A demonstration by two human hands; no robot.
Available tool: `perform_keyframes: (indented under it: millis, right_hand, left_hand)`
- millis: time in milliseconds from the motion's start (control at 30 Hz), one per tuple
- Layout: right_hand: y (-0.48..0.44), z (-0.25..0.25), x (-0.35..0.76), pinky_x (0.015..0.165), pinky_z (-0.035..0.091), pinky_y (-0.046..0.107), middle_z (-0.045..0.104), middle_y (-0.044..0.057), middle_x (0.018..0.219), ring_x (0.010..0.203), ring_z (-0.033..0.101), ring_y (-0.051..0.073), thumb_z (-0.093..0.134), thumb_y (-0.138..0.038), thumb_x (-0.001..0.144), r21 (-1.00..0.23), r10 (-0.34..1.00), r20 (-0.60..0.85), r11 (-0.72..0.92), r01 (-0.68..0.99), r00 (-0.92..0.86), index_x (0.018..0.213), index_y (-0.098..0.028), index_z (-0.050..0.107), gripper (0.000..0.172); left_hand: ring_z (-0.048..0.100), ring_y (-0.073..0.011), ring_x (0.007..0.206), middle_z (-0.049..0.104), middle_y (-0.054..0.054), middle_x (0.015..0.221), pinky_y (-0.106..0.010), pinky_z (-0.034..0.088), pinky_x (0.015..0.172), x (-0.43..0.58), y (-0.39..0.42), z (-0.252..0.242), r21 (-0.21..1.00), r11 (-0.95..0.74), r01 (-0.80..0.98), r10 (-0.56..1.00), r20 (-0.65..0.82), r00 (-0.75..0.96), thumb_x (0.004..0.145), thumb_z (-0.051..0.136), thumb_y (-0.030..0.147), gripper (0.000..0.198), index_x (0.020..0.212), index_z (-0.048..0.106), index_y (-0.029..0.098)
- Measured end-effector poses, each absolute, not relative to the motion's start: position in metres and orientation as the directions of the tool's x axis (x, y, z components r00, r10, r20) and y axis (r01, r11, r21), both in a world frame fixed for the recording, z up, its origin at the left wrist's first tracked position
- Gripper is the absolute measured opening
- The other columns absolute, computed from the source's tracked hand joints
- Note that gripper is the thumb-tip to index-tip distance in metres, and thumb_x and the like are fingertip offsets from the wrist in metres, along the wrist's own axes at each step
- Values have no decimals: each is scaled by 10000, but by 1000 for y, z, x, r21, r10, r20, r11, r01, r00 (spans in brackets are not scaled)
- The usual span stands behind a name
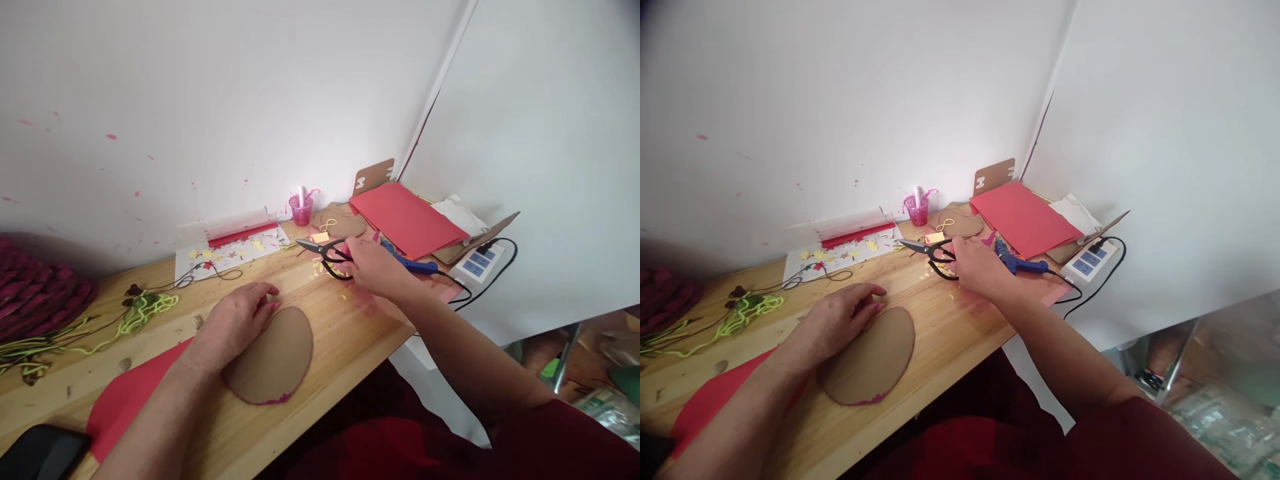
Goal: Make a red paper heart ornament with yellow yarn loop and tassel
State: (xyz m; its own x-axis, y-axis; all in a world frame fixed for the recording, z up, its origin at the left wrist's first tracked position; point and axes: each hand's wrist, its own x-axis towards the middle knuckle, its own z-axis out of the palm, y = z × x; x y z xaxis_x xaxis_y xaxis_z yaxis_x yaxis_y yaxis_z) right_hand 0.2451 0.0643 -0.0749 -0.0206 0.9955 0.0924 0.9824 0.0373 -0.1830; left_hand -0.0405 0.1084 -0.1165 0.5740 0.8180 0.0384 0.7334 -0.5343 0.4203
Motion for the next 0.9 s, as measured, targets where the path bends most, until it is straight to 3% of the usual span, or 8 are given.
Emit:
perform_keyframes:
  millis: [100,167,267,433,667,900]
  right_hand:
    - [44,-66,240,778,434,348,688,160,1030,964,625,291,581,-204,949,-126,998,-40,44,991,-50,1107,-142,598,171]
    - [40,-71,238,811,432,364,685,162,986,992,618,310,601,-215,941,-63,993,-74,86,994,-90,1075,-147,610,150]
    - [50,-86,239,861,434,392,679,195,1058,1078,591,337,590,-208,950,-41,992,1,123,992,-123,1124,-131,613,192]
    - [71,-83,243,860,435,362,685,176,1155,1135,570,308,533,-232,1000,-105,985,152,100,989,-83,1239,-120,587,270]
    - [52,-83,240,829,429,360,672,185,1091,1060,597,306,600,-220,951,-71,992,12,124,990,-124,1121,-134,622,191]
    - [91,-97,251,837,430,344,676,155,1120,1072,590,281,579,-213,957,-146,986,142,106,984,-85,1138,-125,588,202]
  left_hand:
    - [699,-239,874,754,-67,999,-354,517,841,-41,110,-119,417,-533,736,819,36,573,941,456,382,353,1162,674,214]
    - [695,-233,860,750,-56,974,-344,510,823,-41,111,-120,421,-528,737,820,26,572,939,457,382,353,1167,671,218]
    - [687,-222,846,745,-45,949,-330,500,810,-41,112,-120,430,-526,734,819,23,573,938,461,384,348,1168,668,225]
    - [679,-218,816,740,-39,924,-330,495,790,-44,113,-120,434,-526,731,817,19,576,938,463,401,354,1172,664,226]
    - [685,-220,822,743,-48,934,-335,503,799,-44,112,-120,442,-535,720,813,35,582,941,458,393,352,1165,665,218]
    - [688,-220,821,743,-42,912,-335,503,797,-43,112,-121,439,-538,720,810,32,586,934,464,389,346,1166,659,222]
